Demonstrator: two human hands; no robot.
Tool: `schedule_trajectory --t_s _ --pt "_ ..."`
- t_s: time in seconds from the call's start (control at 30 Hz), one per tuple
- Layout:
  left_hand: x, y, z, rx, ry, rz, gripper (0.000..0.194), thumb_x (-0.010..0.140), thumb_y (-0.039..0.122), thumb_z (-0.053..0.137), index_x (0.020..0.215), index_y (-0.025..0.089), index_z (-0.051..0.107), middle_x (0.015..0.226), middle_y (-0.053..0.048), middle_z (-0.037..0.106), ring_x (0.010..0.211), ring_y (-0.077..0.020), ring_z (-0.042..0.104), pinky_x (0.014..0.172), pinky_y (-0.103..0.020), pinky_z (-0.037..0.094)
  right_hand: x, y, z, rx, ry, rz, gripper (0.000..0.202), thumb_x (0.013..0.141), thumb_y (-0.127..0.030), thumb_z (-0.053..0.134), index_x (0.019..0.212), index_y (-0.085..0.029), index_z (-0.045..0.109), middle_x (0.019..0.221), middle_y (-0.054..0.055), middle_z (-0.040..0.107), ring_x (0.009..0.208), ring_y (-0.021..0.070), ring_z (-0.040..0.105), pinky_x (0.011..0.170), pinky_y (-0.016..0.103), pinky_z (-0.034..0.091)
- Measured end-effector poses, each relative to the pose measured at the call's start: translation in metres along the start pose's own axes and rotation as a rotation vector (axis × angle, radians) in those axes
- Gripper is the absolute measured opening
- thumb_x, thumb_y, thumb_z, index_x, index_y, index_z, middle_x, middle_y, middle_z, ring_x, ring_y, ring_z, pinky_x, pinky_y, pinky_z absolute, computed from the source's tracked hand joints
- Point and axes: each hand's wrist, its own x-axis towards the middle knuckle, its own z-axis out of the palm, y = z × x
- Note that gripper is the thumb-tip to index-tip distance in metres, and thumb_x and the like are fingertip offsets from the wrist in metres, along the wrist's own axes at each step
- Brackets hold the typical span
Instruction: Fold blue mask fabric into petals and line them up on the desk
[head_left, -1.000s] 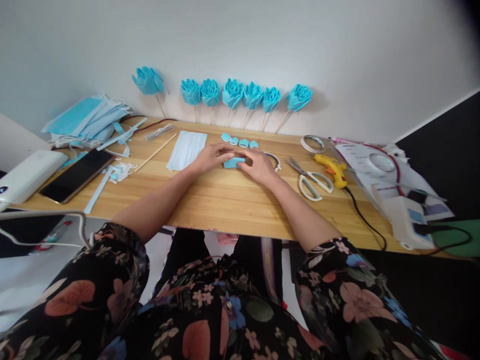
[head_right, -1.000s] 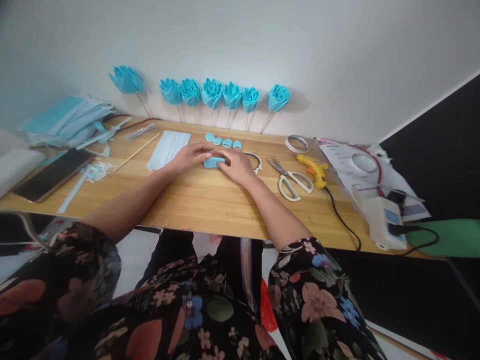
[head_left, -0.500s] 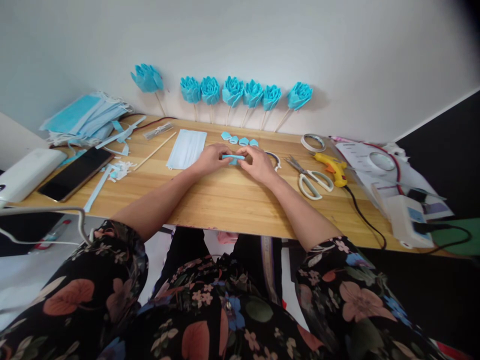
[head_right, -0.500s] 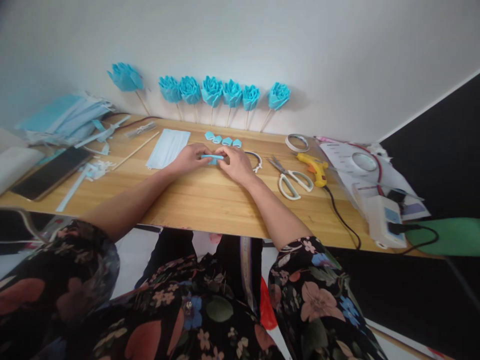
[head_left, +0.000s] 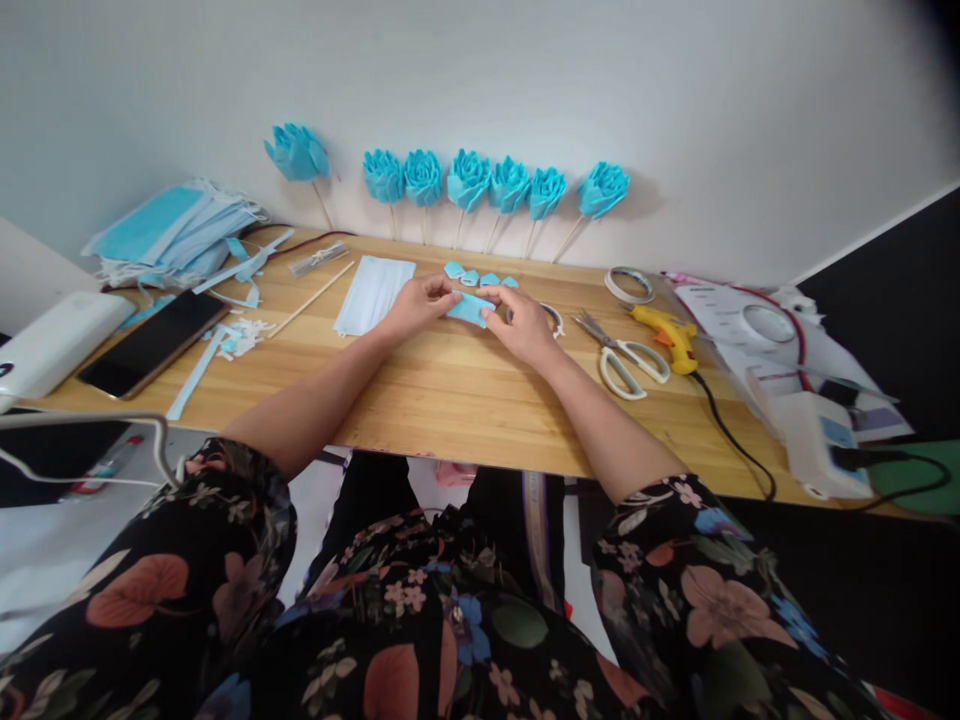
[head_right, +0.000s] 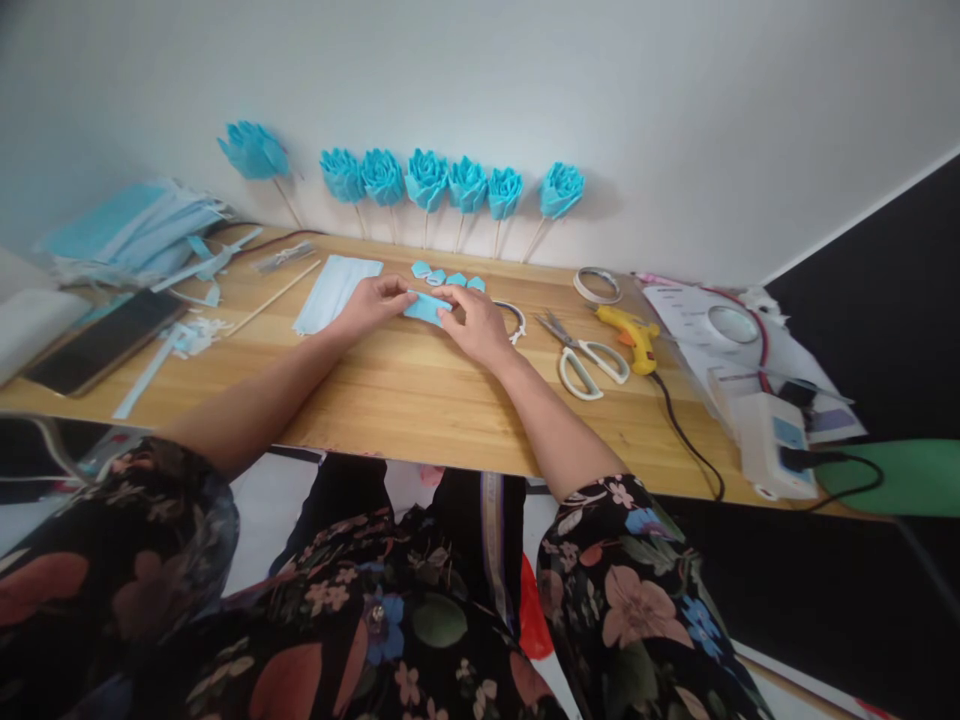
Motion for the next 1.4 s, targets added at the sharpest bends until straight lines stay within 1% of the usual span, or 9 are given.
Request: schedule_trajectory --t_s 0.2,0.33,0.47,0.7,0.9,1.0,1.13,1.23,1.4 --pt "-0.004 0.004 0.002 -0.018 -0.115 0.028 0.037 0.08 0.053 0.068 0.082 0.016 0.064 0.078 -0.004 0.066 0.074 -0.0161 0.058 0.07 -0.029 0.046 -0.002 0.0 0.003 0.035 -0.027 -0.032 0.036 0.086 -0.024 0.065 0.121 -0.024 0.071 0.11 0.006 0.078 0.103 0.0254 0.07 0.096 0.041 0.053" --pt "-0.003 0.005 -0.001 0.037 -0.083 0.048 0.036 0.083 0.053 0.067 0.082 0.016 0.065 0.077 -0.004 0.067 0.075 -0.0166 0.059 0.07 -0.029 0.047 0.0 0.003 0.003 0.007 -0.031 -0.029 0.032 0.087 -0.024 0.063 0.118 -0.025 0.073 0.114 0.005 0.078 0.107 0.0261 0.07 0.097 0.042 0.053" --pt "-0.002 0.003 -0.005 -0.004 -0.044 0.056 0.037 0.085 0.054 0.065 0.081 0.017 0.063 0.076 -0.002 0.066 0.074 -0.0153 0.059 0.07 -0.028 0.046 0.001 0.006 0.002 -0.007 0.002 -0.008 0.033 0.087 -0.023 0.063 0.118 -0.025 0.073 0.112 0.004 0.078 0.102 0.0257 0.07 0.096 0.042 0.053" --pt "-0.003 0.003 0.002 -0.04 -0.142 0.071 0.051 0.08 0.061 0.072 0.102 0.015 0.07 0.1 -0.008 0.074 0.089 -0.0188 0.065 0.078 -0.029 0.05 -0.001 0.001 0.002 0.034 0.006 -0.002 0.038 0.085 -0.021 0.063 0.121 -0.026 0.071 0.118 0.004 0.077 0.105 0.0253 0.07 0.098 0.042 0.053" --pt "-0.003 0.002 -0.002 0.046 -0.102 0.012 0.034 0.08 0.048 0.07 0.085 0.014 0.071 0.075 -0.003 0.067 0.071 -0.0155 0.058 0.066 -0.028 0.044 -0.001 -0.001 0.001 0.009 -0.019 -0.015 0.035 0.086 -0.023 0.063 0.119 -0.025 0.073 0.111 0.004 0.078 0.1 0.0252 0.07 0.096 0.042 0.053" --pt "-0.003 0.002 -0.003 0.085 -0.072 0.015 0.028 0.079 0.043 0.069 0.078 0.015 0.069 0.07 -0.001 0.063 0.067 -0.0142 0.054 0.064 -0.027 0.041 0.0 0.002 0.001 -0.013 -0.021 -0.029 0.032 0.087 -0.023 0.062 0.117 -0.025 0.075 0.107 0.005 0.078 0.098 0.0251 0.069 0.095 0.041 0.053" --pt "-0.003 0.001 -0.004 0.151 -0.039 0.047 0.024 0.08 0.04 0.069 0.077 0.016 0.07 0.07 0.0 0.063 0.069 -0.0148 0.055 0.065 -0.028 0.041 0.001 0.005 0.001 -0.059 -0.027 -0.051 0.028 0.09 -0.024 0.061 0.112 -0.024 0.077 0.099 0.005 0.078 0.094 0.0258 0.068 0.092 0.041 0.052" --pt "-0.002 -0.001 -0.005 0.205 -0.039 0.078 0.023 0.082 0.039 0.068 0.081 0.016 0.072 0.074 -0.001 0.067 0.073 -0.0163 0.058 0.07 -0.029 0.043 0.002 0.006 0.001 -0.092 -0.049 -0.052 0.027 0.091 -0.024 0.061 0.113 -0.026 0.077 0.102 0.004 0.078 0.097 0.026 0.068 0.093 0.041 0.051" --pt "-0.001 -0.003 -0.006 0.299 -0.151 0.103 0.026 0.08 0.037 0.071 0.095 0.017 0.077 0.088 -0.005 0.075 0.078 -0.0178 0.062 0.073 -0.029 0.045 0.001 0.011 0.004 -0.141 -0.147 -0.063 0.032 0.086 -0.025 0.071 0.118 -0.025 0.076 0.113 0.007 0.079 0.105 0.0292 0.069 0.093 0.042 0.051"
